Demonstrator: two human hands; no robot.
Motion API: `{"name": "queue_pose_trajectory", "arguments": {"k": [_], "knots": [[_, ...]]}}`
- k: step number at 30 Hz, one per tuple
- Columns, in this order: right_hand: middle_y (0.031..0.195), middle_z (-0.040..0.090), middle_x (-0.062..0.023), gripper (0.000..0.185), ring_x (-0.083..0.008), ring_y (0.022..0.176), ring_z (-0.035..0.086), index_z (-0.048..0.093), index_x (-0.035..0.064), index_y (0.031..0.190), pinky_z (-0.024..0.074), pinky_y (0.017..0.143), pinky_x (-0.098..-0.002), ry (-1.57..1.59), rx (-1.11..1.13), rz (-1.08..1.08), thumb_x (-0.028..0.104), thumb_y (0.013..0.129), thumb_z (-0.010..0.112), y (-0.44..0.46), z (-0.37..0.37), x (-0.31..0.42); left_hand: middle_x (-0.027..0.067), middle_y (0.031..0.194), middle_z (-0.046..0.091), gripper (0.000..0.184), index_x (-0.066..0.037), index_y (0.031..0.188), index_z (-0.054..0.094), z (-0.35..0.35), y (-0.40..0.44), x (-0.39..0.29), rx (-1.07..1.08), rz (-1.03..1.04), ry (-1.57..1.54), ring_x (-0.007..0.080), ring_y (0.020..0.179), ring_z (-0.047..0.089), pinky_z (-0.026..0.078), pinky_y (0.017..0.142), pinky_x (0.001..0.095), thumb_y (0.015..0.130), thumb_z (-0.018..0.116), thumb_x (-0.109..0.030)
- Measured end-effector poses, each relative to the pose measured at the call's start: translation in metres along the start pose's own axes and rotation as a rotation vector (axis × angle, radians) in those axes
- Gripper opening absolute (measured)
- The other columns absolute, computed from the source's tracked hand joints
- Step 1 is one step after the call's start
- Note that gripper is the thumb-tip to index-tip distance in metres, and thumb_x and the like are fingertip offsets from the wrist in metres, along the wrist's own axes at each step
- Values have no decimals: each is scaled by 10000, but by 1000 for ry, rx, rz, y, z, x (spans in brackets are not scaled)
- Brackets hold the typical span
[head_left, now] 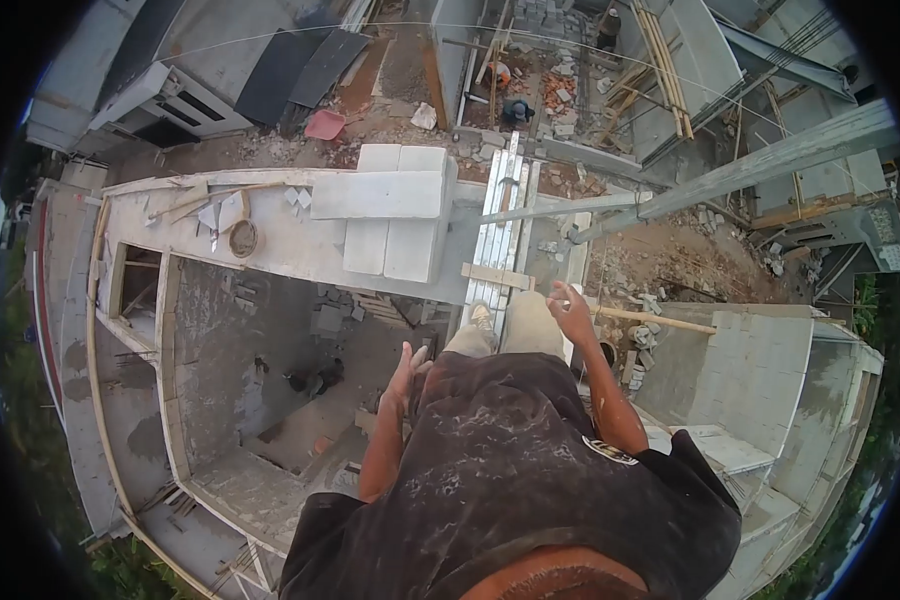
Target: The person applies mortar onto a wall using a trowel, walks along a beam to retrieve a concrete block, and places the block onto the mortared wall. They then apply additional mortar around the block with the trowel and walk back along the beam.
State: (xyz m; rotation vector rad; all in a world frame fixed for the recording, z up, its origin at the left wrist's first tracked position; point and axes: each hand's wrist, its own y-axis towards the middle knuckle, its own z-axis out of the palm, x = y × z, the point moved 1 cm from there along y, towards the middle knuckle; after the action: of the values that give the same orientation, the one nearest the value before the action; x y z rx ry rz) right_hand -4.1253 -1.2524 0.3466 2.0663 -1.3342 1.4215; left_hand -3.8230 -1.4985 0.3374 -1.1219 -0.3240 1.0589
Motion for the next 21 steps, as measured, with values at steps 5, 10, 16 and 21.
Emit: {"name": "queue_pose_trajectory", "arguments": {"k": [5, 10, 16, 21], "knots": [[1039, 665, -109, 481, -171, 883, 629, 521, 8, 1305, 503, 787, -323, 183, 140, 333, 171, 869, 641, 49, 8, -8, 143, 1556, 246, 914, -242, 1550, 51, 12, -26, -54, -189, 341, -379, 410, 1339, 375, 279, 1074, 614, 864, 311, -788], [1027, 652, -99, 504, -181, 848, 624, 504, 27, 1322, 494, 714, -307, 3, 484, 153, 210, 873, 640, 164, 56, 64, 124, 1550, 260, 895, -229, 1549, 47, -1, -8, -94, -449, 528, -543, 381, 1363, 350, 296, 1076, 601, 887, 367, -740], [1102, 661, -163, 497, -315, 1033, 632, 545, 49, 1285, 474, 909, -391, -269, 742, -241, 245, 842, 660, 349, 128, 88, 112, 1503, 346, 865, -217, 1545, 100, 41, 43, -106, -624, 770, -1154, 330, 1318, 422, 326, 1082, 542, 898, 376, -722], [1107, 651, -162, 523, -320, 1083, 609, 532, 80, 1300, 461, 931, -414, -712, 749, -266, 301, 846, 667, 477, 176, 30, 123, 1483, 368, 871, -216, 1543, 109, 76, 141, -93, -639, 627, -1421, 319, 1323, 419, 328, 1088, 528, 893, 409, -712]]}}
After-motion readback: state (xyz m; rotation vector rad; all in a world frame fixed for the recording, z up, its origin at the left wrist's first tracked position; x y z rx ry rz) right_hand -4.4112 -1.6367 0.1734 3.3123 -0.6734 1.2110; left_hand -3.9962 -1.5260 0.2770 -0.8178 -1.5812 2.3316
